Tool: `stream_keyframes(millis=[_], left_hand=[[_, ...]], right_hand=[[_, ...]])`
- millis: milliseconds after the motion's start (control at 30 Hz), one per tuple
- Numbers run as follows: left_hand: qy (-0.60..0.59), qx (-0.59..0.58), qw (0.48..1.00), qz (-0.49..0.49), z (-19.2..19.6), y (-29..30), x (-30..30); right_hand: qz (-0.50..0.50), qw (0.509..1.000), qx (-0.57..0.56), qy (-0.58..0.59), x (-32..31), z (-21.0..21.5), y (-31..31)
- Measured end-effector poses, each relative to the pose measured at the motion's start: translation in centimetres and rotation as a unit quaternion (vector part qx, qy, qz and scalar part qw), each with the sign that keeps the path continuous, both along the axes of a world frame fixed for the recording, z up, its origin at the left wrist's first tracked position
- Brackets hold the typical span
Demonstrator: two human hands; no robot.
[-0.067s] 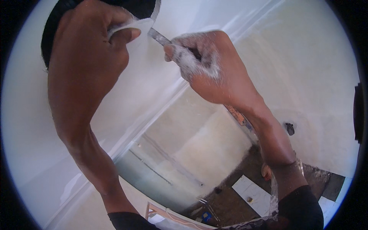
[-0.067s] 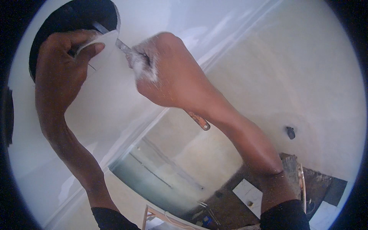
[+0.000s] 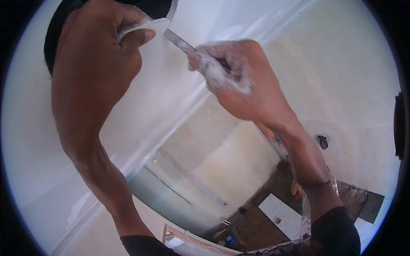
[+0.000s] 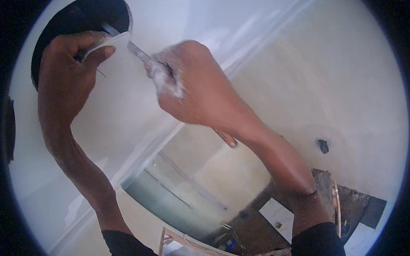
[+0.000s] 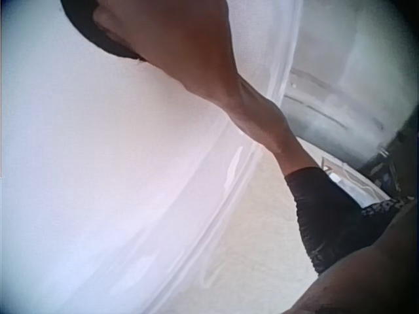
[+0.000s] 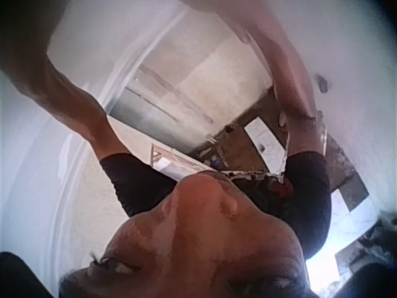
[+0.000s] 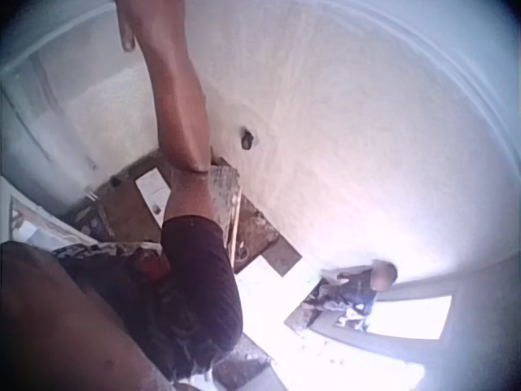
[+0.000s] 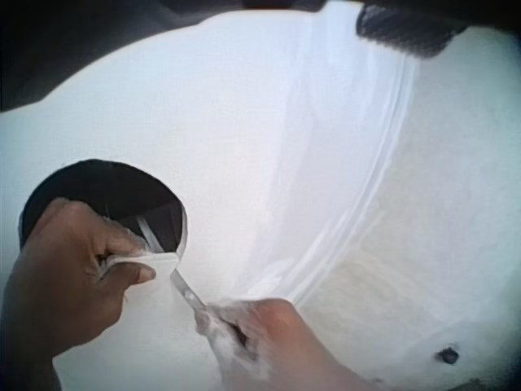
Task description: The person uses a utility knife to cut along a pre-drawn circular outline on a wall, then removes the cut section to create a hole. The person works from a scaffold and continues cutting the perimeter of the circle.
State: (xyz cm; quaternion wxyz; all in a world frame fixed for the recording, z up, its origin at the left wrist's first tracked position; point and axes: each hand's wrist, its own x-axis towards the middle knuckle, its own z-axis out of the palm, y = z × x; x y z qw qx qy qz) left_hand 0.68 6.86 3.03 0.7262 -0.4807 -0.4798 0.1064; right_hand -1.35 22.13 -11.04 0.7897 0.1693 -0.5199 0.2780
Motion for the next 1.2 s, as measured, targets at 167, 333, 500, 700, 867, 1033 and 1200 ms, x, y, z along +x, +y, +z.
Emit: stream_keyframes(millis=[167, 333, 500, 700, 867, 1033, 1200], left_hand=[[-0.048, -0.024, 0.999, -0.003, 0.3, -0.5, 0.2], [-0.127, -0.054, 0.99, -0.022, 2.0, -1.9, -0.4], [0.028, -0.003, 0.999, -0.018, 2.7, -3.7, -1.3], [-0.045, -0.014, 0.998, -0.04, 2.7, -3.1, -1.0], [-0.055, 0.004, 0.998, -0.015, 2.9, -3.4, -1.1], [0.007, -0.018, 0.999, -0.037, 2.7, -3.3, -1.2], [-0.086, 0.004, 0.996, -0.016, 2.0, -2.7, -0.8]], right_hand=[[0.058, 0.996, -0.029, -0.065, 1.0, -3.5, -1.2], [0.041, 0.999, -0.023, -0.005, 0.1, 2.3, -2.5], [0.115, 0.991, -0.054, -0.043, 0.5, -1.2, -4.3], [-0.012, 0.997, 0.024, 0.076, -1.1, 3.0, -2.9], [0.061, 0.997, -0.041, -0.026, -0.1, -1.8, -3.8], [0.071, 0.997, -0.017, -0.01, -0.6, -1.0, -3.0], [0.06, 0.997, -0.025, -0.03, -0.3, -0.8, -3.5]])
